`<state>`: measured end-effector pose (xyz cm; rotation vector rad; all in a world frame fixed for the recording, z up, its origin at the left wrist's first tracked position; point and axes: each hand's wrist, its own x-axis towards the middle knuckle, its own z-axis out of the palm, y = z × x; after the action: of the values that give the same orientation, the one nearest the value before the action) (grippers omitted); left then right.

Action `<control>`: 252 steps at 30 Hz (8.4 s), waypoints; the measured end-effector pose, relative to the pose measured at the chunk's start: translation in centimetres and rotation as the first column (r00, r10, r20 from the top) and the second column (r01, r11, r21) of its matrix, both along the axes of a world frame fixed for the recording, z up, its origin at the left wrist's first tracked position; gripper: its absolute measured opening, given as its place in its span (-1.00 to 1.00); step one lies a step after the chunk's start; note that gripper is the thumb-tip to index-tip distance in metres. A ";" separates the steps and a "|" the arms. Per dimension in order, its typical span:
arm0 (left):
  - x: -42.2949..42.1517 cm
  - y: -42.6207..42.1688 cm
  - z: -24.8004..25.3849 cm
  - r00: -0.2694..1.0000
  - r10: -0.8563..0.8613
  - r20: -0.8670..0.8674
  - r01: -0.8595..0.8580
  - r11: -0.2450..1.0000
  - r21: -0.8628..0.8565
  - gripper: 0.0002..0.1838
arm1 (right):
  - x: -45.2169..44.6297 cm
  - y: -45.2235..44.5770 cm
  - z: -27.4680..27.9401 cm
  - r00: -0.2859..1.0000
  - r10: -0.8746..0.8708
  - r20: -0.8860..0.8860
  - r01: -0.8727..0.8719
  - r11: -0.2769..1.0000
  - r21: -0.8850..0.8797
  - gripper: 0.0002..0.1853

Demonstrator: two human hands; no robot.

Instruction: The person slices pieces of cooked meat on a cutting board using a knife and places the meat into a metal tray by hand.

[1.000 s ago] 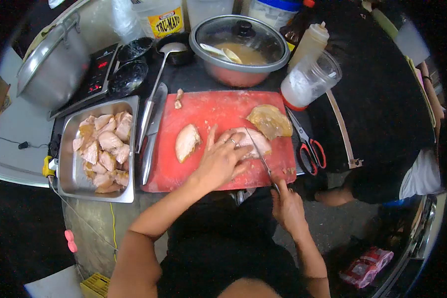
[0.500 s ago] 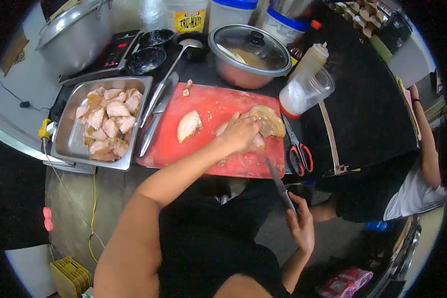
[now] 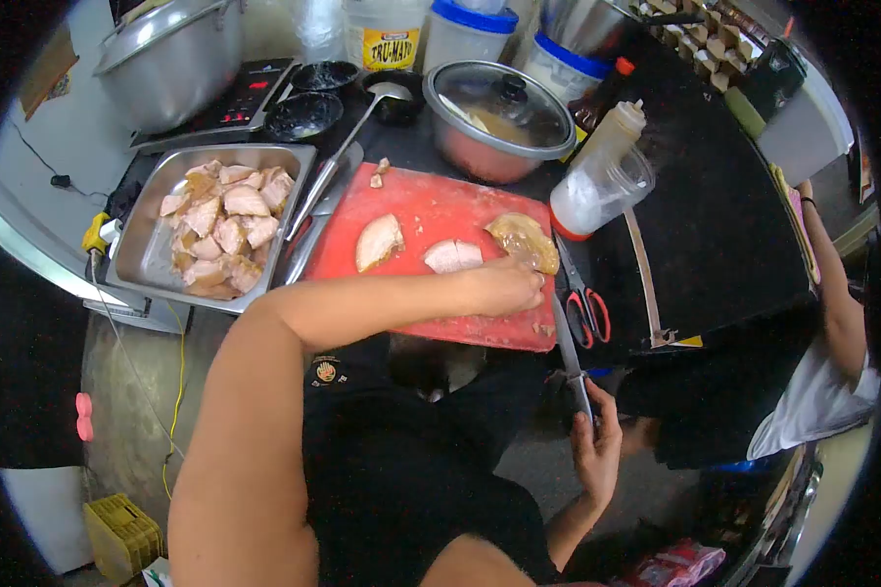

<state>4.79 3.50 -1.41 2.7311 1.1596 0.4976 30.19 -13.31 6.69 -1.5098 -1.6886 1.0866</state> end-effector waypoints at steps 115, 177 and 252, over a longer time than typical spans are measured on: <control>-20.5 -12.9 11.2 0.274 0.656 0.703 -0.898 0.436 -0.057 -0.62 | -4.7 0.9 0.2 0.978 0.195 0.079 -0.207 0.960 0.188 -0.60; -5.4 8.7 6.7 0.981 0.037 0.192 0.085 0.806 -0.586 -0.38 | -4.3 5.1 -6.2 0.834 -0.204 -0.512 0.213 0.976 -0.043 -0.61; -6.3 0.2 3.2 0.704 0.522 0.481 0.063 0.630 -0.774 -0.25 | -6.2 2.1 -8.0 0.865 -0.038 -0.500 -0.004 0.997 -0.082 -0.55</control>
<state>-1.48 3.73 1.83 1.4521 1.1594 0.7473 23.98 -11.23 -1.32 -1.1469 -1.2754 1.4075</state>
